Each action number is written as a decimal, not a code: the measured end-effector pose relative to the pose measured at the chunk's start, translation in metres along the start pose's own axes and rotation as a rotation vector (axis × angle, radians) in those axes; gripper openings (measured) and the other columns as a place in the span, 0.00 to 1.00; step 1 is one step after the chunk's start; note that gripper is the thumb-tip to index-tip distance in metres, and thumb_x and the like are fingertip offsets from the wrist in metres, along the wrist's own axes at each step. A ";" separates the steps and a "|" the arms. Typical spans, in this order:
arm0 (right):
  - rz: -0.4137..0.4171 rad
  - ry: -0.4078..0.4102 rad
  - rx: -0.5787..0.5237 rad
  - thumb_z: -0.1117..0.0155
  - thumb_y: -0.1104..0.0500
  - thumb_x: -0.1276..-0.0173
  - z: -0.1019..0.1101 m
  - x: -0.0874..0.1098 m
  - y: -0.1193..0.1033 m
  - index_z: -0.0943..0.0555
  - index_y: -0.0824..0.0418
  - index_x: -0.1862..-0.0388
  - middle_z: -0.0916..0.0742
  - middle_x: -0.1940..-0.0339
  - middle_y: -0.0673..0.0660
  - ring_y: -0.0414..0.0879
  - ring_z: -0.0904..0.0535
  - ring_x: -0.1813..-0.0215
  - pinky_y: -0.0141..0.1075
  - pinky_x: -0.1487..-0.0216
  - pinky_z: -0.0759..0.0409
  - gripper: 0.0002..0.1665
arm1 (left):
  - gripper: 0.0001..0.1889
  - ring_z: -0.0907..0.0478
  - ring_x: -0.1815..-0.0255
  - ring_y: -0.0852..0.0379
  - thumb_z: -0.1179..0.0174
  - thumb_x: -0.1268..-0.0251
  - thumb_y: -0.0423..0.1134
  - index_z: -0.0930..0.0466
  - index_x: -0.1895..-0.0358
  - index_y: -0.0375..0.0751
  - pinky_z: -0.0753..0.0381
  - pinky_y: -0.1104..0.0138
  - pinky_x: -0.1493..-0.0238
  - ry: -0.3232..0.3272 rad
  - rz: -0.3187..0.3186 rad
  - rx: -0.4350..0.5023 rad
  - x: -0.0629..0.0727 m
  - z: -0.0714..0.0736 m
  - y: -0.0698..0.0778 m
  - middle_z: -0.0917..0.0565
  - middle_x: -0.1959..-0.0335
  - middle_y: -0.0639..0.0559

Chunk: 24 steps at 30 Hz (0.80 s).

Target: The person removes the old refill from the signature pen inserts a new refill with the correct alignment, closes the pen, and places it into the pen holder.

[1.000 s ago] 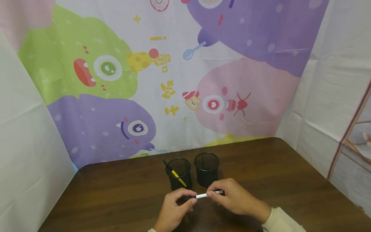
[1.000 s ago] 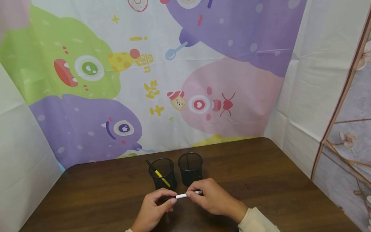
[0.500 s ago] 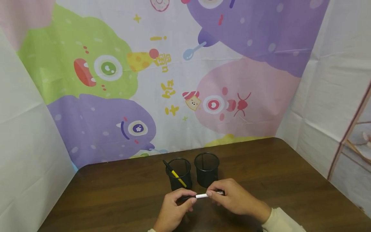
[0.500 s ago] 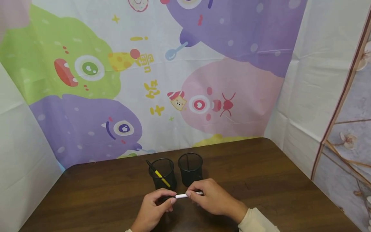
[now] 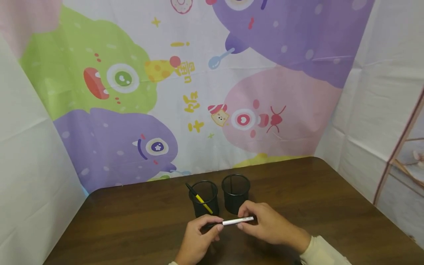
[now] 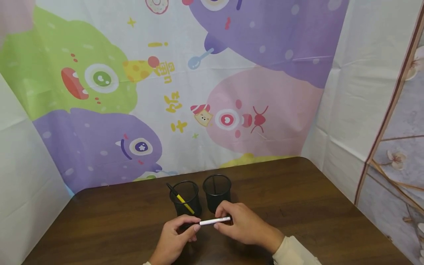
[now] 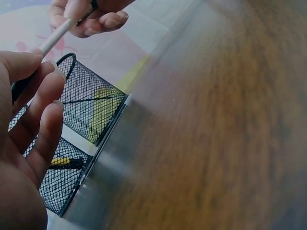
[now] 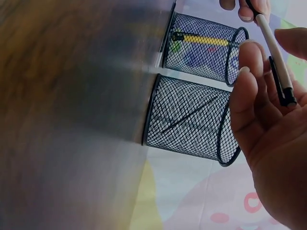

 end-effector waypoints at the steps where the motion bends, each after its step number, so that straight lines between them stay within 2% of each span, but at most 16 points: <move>1: 0.010 -0.003 -0.009 0.27 0.59 0.35 0.000 0.000 0.000 0.24 0.50 0.59 0.20 0.72 0.40 0.32 0.26 0.72 0.29 0.74 0.22 0.13 | 0.12 0.18 0.76 0.56 0.31 0.36 0.37 0.15 0.55 0.31 0.14 0.63 0.71 0.002 0.004 0.003 0.000 0.000 0.000 0.15 0.65 0.45; 8: 0.063 -0.003 -0.039 0.27 0.66 0.38 -0.001 0.000 -0.003 0.24 0.51 0.59 0.20 0.71 0.42 0.34 0.24 0.71 0.29 0.74 0.21 0.17 | 0.13 0.18 0.76 0.56 0.31 0.35 0.38 0.15 0.54 0.31 0.14 0.63 0.70 0.001 0.026 0.004 0.001 0.000 -0.001 0.15 0.64 0.45; 14: 0.088 0.025 0.012 0.26 0.65 0.38 0.000 0.000 -0.004 0.22 0.48 0.63 0.19 0.68 0.40 0.33 0.24 0.69 0.29 0.70 0.20 0.14 | 0.13 0.17 0.75 0.57 0.31 0.36 0.38 0.15 0.55 0.32 0.14 0.62 0.70 -0.006 0.028 0.003 0.001 -0.001 -0.002 0.14 0.64 0.46; 24: 0.077 0.027 0.026 0.29 0.60 0.33 -0.002 0.000 -0.004 0.20 0.49 0.63 0.20 0.71 0.38 0.32 0.26 0.71 0.29 0.72 0.22 0.08 | 0.13 0.17 0.74 0.56 0.30 0.36 0.37 0.15 0.55 0.30 0.13 0.61 0.70 -0.012 0.019 0.005 0.001 -0.001 -0.001 0.14 0.64 0.45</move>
Point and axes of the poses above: each hand's wrist, its own x-axis away from the middle knuckle, its own z-axis out of the back of the hand, y = z × x, the point moved 5 cm from there along -x, towards the middle knuckle
